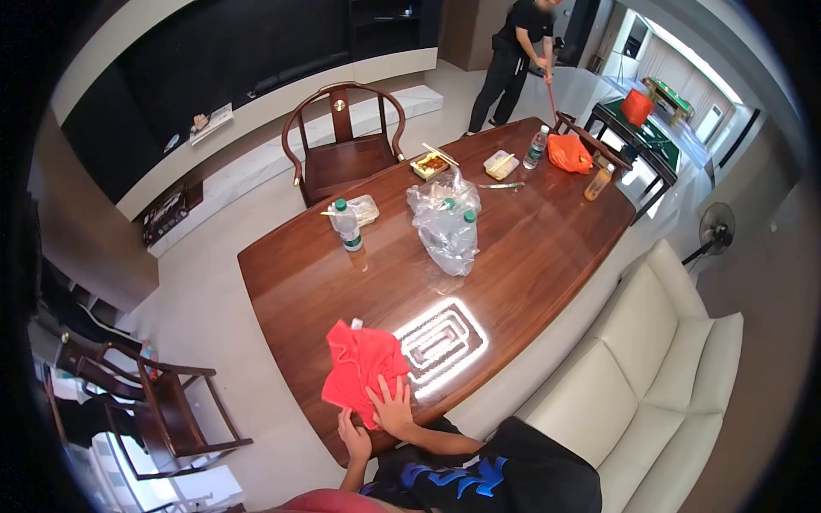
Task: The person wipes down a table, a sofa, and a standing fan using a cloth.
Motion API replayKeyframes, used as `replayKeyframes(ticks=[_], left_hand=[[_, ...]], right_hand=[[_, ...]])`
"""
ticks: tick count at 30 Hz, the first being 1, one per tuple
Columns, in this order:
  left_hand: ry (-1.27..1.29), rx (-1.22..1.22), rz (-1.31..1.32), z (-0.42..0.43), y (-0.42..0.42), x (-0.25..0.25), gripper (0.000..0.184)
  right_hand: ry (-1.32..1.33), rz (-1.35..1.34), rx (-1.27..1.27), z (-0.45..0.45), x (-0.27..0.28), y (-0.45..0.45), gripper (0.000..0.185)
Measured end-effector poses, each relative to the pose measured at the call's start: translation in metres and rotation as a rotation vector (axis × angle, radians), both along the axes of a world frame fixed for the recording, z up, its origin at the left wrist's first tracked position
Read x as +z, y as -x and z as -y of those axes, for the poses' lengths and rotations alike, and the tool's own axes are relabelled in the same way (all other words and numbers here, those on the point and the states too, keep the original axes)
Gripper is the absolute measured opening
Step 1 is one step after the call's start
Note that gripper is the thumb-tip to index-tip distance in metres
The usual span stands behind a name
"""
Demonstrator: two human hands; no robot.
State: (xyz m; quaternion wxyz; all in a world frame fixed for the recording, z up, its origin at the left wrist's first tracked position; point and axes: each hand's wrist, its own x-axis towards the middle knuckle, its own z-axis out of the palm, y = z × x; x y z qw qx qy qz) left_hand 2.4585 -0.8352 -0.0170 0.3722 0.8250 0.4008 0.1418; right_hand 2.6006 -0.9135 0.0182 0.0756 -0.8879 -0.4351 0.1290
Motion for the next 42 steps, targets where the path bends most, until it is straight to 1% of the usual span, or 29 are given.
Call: replayKeyframes(ticks=[2, 3, 4, 5, 6, 7, 8, 9, 10, 11, 13, 14, 16, 17, 19, 21, 22, 24, 26, 28, 29, 32, 34, 35, 38, 39, 40, 41, 42], left_hand=[[-0.048, 0.045, -0.021, -0.003, -0.006, -0.006, 0.063], [-0.025, 0.043, -0.060, -0.006, -0.008, -0.004, 0.067], [-0.037, -0.010, -0.161, -0.002, -0.011, -0.002, 0.069], [-0.051, -0.059, -0.260, 0.003, -0.018, 0.017, 0.070], [-0.069, -0.106, -0.358, 0.006, -0.026, 0.027, 0.071], [-0.045, -0.073, -0.358, 0.009, -0.027, 0.018, 0.074], [-0.048, -0.067, -0.382, 0.013, -0.029, 0.019, 0.075], [-0.058, -0.057, -0.403, 0.013, -0.033, 0.021, 0.075], [-0.067, -0.039, -0.418, 0.013, -0.038, 0.024, 0.076], [-0.057, -0.026, -0.418, 0.013, -0.038, 0.022, 0.076], [-0.027, -0.041, -0.393, 0.010, -0.042, 0.021, 0.076], [-0.010, -0.050, -0.397, 0.010, -0.033, 0.021, 0.076], [0.001, -0.073, -0.392, 0.006, -0.029, 0.012, 0.077], [0.012, -0.082, -0.397, 0.006, -0.028, 0.013, 0.078], [0.021, -0.102, -0.406, 0.001, -0.025, 0.015, 0.080], [0.024, -0.120, -0.414, 0.003, -0.024, 0.015, 0.082], [0.020, -0.124, -0.415, 0.001, -0.021, 0.014, 0.083], [0.023, -0.139, -0.409, 0.001, -0.020, 0.008, 0.084], [0.008, -0.152, -0.417, 0.001, -0.019, 0.004, 0.082], [0.003, -0.179, -0.460, -0.002, -0.013, -0.006, 0.080], [-0.047, -0.228, -0.392, -0.009, -0.005, -0.021, 0.079], [-0.061, -0.240, -0.398, -0.013, -0.004, -0.030, 0.078], [-0.038, -0.187, -0.515, -0.002, -0.020, 0.007, 0.076], [-0.030, -0.159, -0.574, 0.003, -0.030, 0.025, 0.075], [-0.080, -0.056, -0.566, 0.021, -0.060, 0.040, 0.073], [-0.075, -0.082, -0.519, 0.030, -0.076, 0.049, 0.074], [-0.069, -0.106, -0.475, 0.041, -0.092, 0.060, 0.074], [-0.064, -0.126, -0.429, 0.049, -0.107, 0.066, 0.074], [-0.081, -0.234, -0.403, 0.056, -0.125, 0.063, 0.075]], right_hand=[[-0.050, -0.010, 0.055, 0.016, 0.000, -0.012, 0.077], [-0.068, 0.009, 0.082, 0.025, -0.002, -0.026, 0.076], [-0.083, 0.030, 0.115, 0.037, -0.002, -0.042, 0.074], [-0.073, 0.082, 0.065, 0.049, 0.003, -0.064, 0.068], [-0.036, 0.118, 0.010, 0.066, -0.001, -0.091, 0.067], [0.001, 0.149, -0.044, 0.088, -0.002, -0.118, 0.066], [0.035, 0.150, -0.104, 0.112, 0.010, -0.148, 0.063], [-0.004, 0.272, -0.206, 0.138, -0.009, -0.180, 0.054], [0.007, 0.238, -0.331, 0.162, 0.006, -0.206, 0.041], [-0.007, 0.233, -0.478, 0.185, -0.011, -0.238, 0.036], [0.013, 0.211, -0.803, 0.211, -0.039, -0.290, 0.032], [0.064, 0.142, -0.878, 0.205, -0.033, -0.299, 0.031], [0.169, 0.005, -1.034, 0.179, 0.005, -0.312, 0.030], [0.175, 0.078, -0.983, 0.169, -0.015, -0.307, 0.028], [0.094, 0.182, -0.800, 0.136, -0.019, -0.259, 0.028], [-0.045, 0.212, -0.564, 0.105, -0.023, -0.190, 0.028], [-0.081, 0.144, -0.461, 0.087, -0.009, -0.147, 0.028], [-0.097, 0.058, -0.180, 0.062, -0.021, -0.067, 0.028], [-0.084, 0.034, 0.101, 0.050, -0.012, 0.004, 0.030], [-0.072, -0.007, 0.322, 0.042, -0.017, 0.014, 0.032], [-0.065, -0.034, 0.428, 0.038, -0.018, 0.016, 0.033], [0.015, -0.186, 0.307, 0.043, 0.015, -0.026, 0.038], [-0.061, -0.150, 0.205, 0.059, -0.008, -0.049, 0.045], [-0.056, -0.139, 0.178, 0.070, -0.004, -0.062, 0.045], [0.014, -0.081, 0.087, 0.119, 0.006, -0.111, 0.046], [0.030, -0.063, 0.054, 0.139, -0.004, -0.133, 0.040], [0.075, -0.043, 0.026, 0.157, 0.012, -0.155, 0.039], [0.084, -0.033, -0.004, 0.178, 0.009, -0.180, 0.038], [0.080, 0.048, -0.017, 0.197, 0.005, -0.206, 0.036]])
